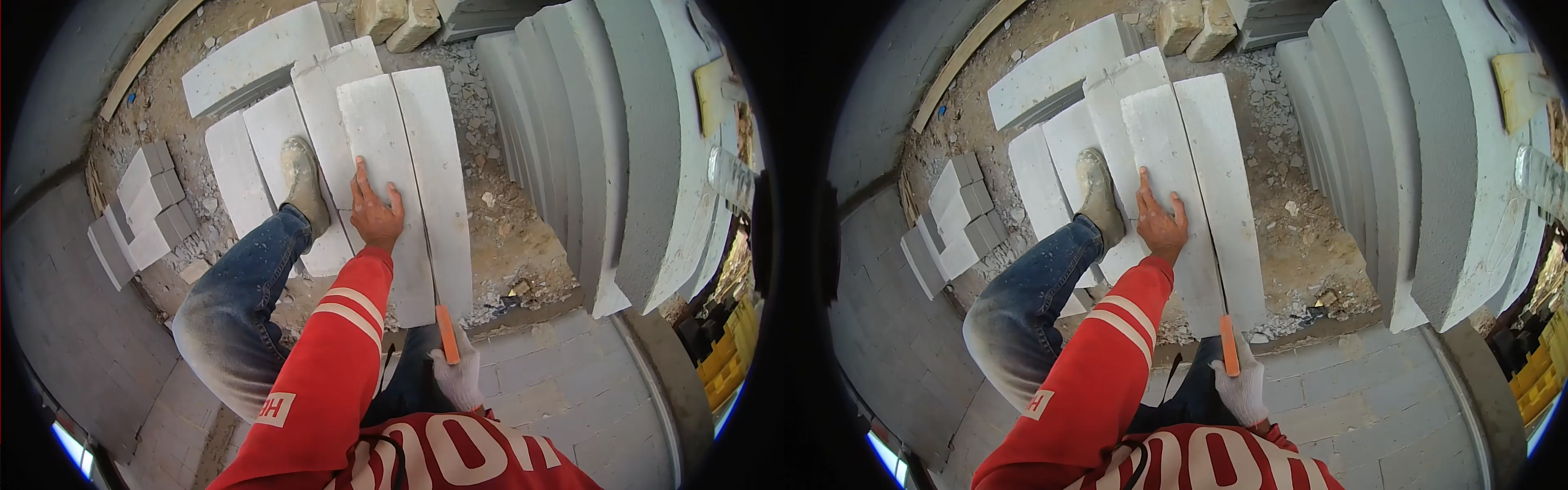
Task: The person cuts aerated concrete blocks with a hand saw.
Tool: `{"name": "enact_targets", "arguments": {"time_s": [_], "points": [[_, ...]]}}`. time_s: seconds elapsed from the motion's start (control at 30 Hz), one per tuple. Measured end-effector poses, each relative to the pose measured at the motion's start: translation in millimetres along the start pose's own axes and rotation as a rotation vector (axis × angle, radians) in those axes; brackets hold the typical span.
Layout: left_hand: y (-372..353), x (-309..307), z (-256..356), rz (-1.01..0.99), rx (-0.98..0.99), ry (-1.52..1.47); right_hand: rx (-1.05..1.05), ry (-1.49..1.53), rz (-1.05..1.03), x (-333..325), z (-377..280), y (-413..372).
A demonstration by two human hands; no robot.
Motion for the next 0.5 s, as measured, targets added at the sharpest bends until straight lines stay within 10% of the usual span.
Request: {"name": "enact_targets", "arguments": {"time_s": [0.33,0.5], "points": [[-7,-12,5,0.094,0.136,-0.06,-0.055,0.165,0.143,4,-35,74],[-114,2,-65,0.094,-0.278,-0.204,-0.118,0.084,0.167,-6,-43,62]]}}
Point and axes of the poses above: each hand's wrist, its own y-axis towards the middle knuckle, its own x-axis out of the palm, z = x × y, the point moved 10 cm from there along y, towards the middle knuckle, and after that the axes turned 5 degrees about -y, right-handed, at the moved point
